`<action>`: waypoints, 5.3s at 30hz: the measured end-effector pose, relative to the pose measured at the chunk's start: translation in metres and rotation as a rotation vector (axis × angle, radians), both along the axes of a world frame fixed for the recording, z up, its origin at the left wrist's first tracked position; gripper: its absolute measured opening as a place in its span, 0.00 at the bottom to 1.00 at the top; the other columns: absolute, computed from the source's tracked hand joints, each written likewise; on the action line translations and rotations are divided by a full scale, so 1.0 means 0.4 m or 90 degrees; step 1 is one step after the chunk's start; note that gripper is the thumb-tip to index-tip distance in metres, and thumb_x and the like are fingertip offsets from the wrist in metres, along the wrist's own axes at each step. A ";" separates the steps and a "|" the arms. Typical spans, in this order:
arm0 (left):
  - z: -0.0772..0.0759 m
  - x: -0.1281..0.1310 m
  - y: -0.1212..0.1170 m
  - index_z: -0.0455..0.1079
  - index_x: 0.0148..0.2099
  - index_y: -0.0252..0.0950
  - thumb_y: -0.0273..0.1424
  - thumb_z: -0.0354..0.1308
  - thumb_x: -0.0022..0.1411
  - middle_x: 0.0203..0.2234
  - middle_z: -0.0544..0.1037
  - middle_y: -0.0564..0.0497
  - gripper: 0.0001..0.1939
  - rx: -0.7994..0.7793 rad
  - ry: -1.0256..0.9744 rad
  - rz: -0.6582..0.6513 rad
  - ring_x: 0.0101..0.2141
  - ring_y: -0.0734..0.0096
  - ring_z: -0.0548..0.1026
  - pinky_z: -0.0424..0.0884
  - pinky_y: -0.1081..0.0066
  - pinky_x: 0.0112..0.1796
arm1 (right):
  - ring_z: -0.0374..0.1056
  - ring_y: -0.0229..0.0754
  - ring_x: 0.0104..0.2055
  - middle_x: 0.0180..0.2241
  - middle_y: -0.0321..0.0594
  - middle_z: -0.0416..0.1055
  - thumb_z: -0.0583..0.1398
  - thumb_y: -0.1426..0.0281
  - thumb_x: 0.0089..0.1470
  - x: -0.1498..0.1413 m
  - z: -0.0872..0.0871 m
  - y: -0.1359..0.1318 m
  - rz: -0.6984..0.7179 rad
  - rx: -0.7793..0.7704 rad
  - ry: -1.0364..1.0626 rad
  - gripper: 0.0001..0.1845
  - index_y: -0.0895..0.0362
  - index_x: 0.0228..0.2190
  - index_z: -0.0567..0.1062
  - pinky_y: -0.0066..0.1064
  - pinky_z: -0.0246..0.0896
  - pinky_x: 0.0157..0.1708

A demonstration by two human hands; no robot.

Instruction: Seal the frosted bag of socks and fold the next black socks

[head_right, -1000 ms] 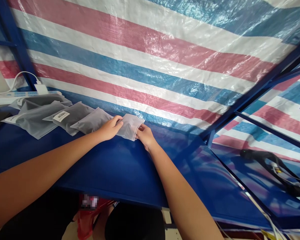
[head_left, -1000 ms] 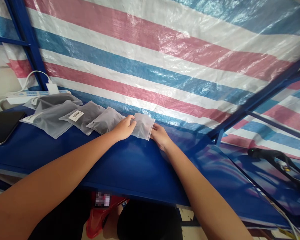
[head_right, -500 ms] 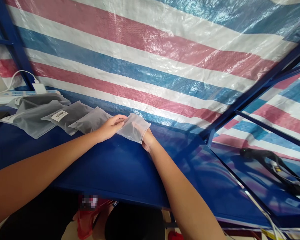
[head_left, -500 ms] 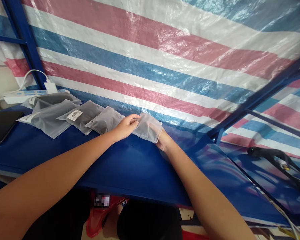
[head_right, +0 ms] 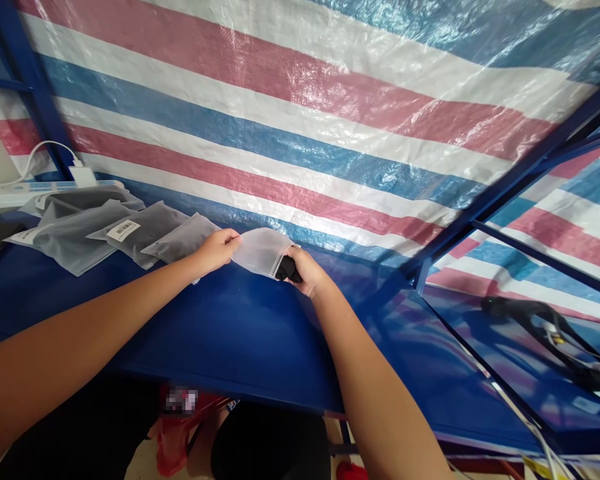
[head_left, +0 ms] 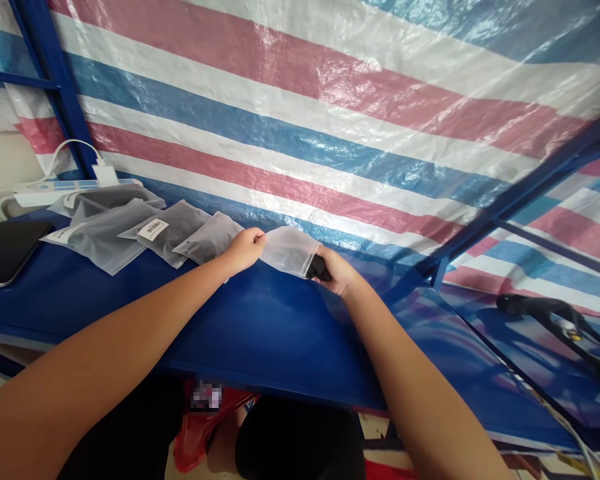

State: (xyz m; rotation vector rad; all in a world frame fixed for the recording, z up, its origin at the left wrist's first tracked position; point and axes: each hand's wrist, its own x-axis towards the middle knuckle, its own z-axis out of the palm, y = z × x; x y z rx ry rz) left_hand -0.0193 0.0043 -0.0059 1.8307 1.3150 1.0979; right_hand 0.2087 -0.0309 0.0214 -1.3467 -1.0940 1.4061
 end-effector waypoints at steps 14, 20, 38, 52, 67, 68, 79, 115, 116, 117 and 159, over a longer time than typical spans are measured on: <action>-0.006 -0.050 0.052 0.65 0.42 0.39 0.29 0.50 0.67 0.41 0.74 0.45 0.04 0.108 0.019 0.187 0.44 0.58 0.74 0.71 0.58 0.48 | 0.76 0.51 0.32 0.40 0.48 0.79 0.64 0.69 0.38 0.212 0.089 -0.036 0.096 -0.006 -0.073 0.32 0.55 0.50 0.76 0.33 0.70 0.23; 0.024 -0.057 0.016 0.64 0.54 0.40 0.20 0.48 0.63 0.55 0.64 0.42 0.18 0.322 0.155 0.186 0.55 0.54 0.67 0.65 0.55 0.57 | 0.71 0.43 0.25 0.31 0.42 0.77 0.63 0.65 0.45 0.192 0.051 0.004 -0.065 0.069 -0.024 0.23 0.55 0.45 0.75 0.28 0.61 0.15; 0.014 -0.022 -0.042 0.70 0.54 0.41 0.43 0.49 0.69 0.55 0.73 0.45 0.18 0.234 0.308 -0.131 0.56 0.52 0.69 0.66 0.57 0.54 | 0.74 0.43 0.29 0.31 0.39 0.77 0.65 0.63 0.47 0.071 0.001 0.014 0.014 0.045 -0.050 0.19 0.52 0.43 0.73 0.27 0.67 0.20; 0.072 0.015 -0.096 0.76 0.43 0.41 0.40 0.50 0.69 0.42 0.80 0.49 0.15 0.002 -0.022 -0.376 0.41 0.63 0.79 0.76 0.66 0.41 | 0.74 0.45 0.32 0.32 0.41 0.77 0.65 0.62 0.47 0.083 -0.030 0.041 -0.052 0.048 -0.021 0.20 0.54 0.43 0.72 0.34 0.73 0.27; 0.029 -0.016 -0.068 0.57 0.69 0.41 0.56 0.41 0.68 0.71 0.49 0.44 0.37 0.065 0.358 -0.206 0.70 0.48 0.44 0.45 0.46 0.66 | 0.75 0.46 0.36 0.35 0.41 0.77 0.65 0.63 0.47 0.061 -0.017 0.037 -0.121 0.076 0.034 0.21 0.52 0.44 0.71 0.34 0.74 0.28; 0.029 -0.012 -0.070 0.52 0.72 0.40 0.56 0.37 0.70 0.72 0.44 0.46 0.38 0.093 0.354 -0.190 0.71 0.50 0.41 0.43 0.48 0.67 | 0.75 0.47 0.36 0.35 0.41 0.77 0.65 0.63 0.47 0.058 -0.017 0.037 -0.117 0.079 0.040 0.21 0.52 0.44 0.71 0.34 0.75 0.28; 0.007 0.023 -0.085 0.46 0.74 0.35 0.53 0.35 0.71 0.72 0.42 0.45 0.38 0.173 0.353 -0.205 0.71 0.54 0.39 0.39 0.53 0.68 | 0.74 0.45 0.34 0.33 0.39 0.76 0.66 0.63 0.45 0.019 -0.031 0.029 -0.114 0.091 0.039 0.21 0.52 0.43 0.71 0.33 0.74 0.26; 0.004 -0.025 -0.038 0.69 0.32 0.39 0.26 0.50 0.60 0.36 0.74 0.47 0.08 0.182 0.314 -0.158 0.40 0.60 0.72 0.68 0.64 0.39 | 0.75 0.46 0.35 0.35 0.36 0.73 0.66 0.62 0.45 0.077 -0.022 0.056 -0.393 0.101 0.010 0.24 0.48 0.43 0.64 0.38 0.76 0.26; 0.004 -0.024 -0.038 0.69 0.30 0.39 0.27 0.49 0.61 0.35 0.74 0.46 0.09 0.194 0.304 -0.162 0.39 0.59 0.72 0.68 0.63 0.40 | 0.75 0.46 0.35 0.34 0.35 0.73 0.66 0.62 0.45 0.076 -0.022 0.056 -0.389 0.099 0.010 0.24 0.48 0.43 0.64 0.38 0.76 0.26; 0.004 -0.022 -0.038 0.68 0.28 0.39 0.28 0.48 0.61 0.34 0.74 0.46 0.11 0.205 0.300 -0.163 0.38 0.58 0.72 0.68 0.62 0.40 | 0.75 0.46 0.35 0.34 0.35 0.73 0.66 0.62 0.44 0.076 -0.023 0.055 -0.387 0.097 0.009 0.25 0.48 0.44 0.64 0.38 0.77 0.26; 0.004 0.039 -0.049 0.70 0.58 0.41 0.54 0.49 0.67 0.53 0.77 0.45 0.28 -0.205 -0.331 -0.192 0.51 0.53 0.76 0.76 0.61 0.44 | 0.75 0.42 0.34 0.34 0.34 0.75 0.71 0.62 0.45 -0.050 0.016 -0.038 0.091 0.206 0.060 0.25 0.50 0.43 0.69 0.37 0.76 0.34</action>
